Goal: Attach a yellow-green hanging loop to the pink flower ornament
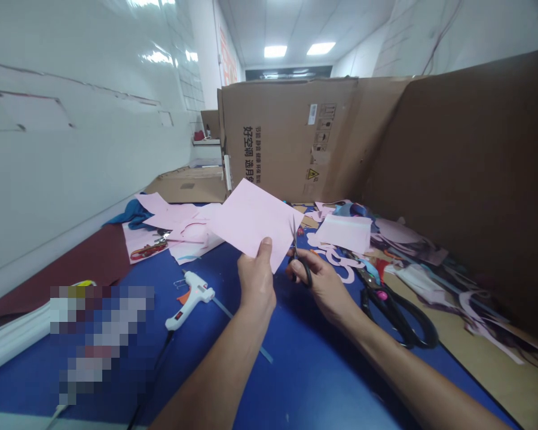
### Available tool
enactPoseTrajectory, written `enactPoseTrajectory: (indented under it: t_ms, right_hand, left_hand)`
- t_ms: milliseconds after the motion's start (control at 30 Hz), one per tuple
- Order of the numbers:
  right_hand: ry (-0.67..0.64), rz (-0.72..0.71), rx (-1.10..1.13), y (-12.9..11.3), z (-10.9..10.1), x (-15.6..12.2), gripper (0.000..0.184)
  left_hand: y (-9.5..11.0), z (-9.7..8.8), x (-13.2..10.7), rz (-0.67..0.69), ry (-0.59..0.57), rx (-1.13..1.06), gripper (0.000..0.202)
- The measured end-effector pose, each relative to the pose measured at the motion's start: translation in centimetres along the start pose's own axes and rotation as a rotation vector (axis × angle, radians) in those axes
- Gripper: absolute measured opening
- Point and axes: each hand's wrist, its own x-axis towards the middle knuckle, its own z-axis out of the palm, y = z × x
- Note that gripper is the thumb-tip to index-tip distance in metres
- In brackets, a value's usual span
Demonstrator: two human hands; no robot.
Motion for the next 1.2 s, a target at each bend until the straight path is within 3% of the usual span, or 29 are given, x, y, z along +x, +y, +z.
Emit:
enactPoseTrajectory:
  t_ms: [1200]
  right_hand:
    - [0.031,0.002,-0.037,-0.54,0.41,-0.08,0.055]
  left_hand:
    - [-0.33,-0.08,-0.28,-0.022,-0.016,-0.024,0.024]
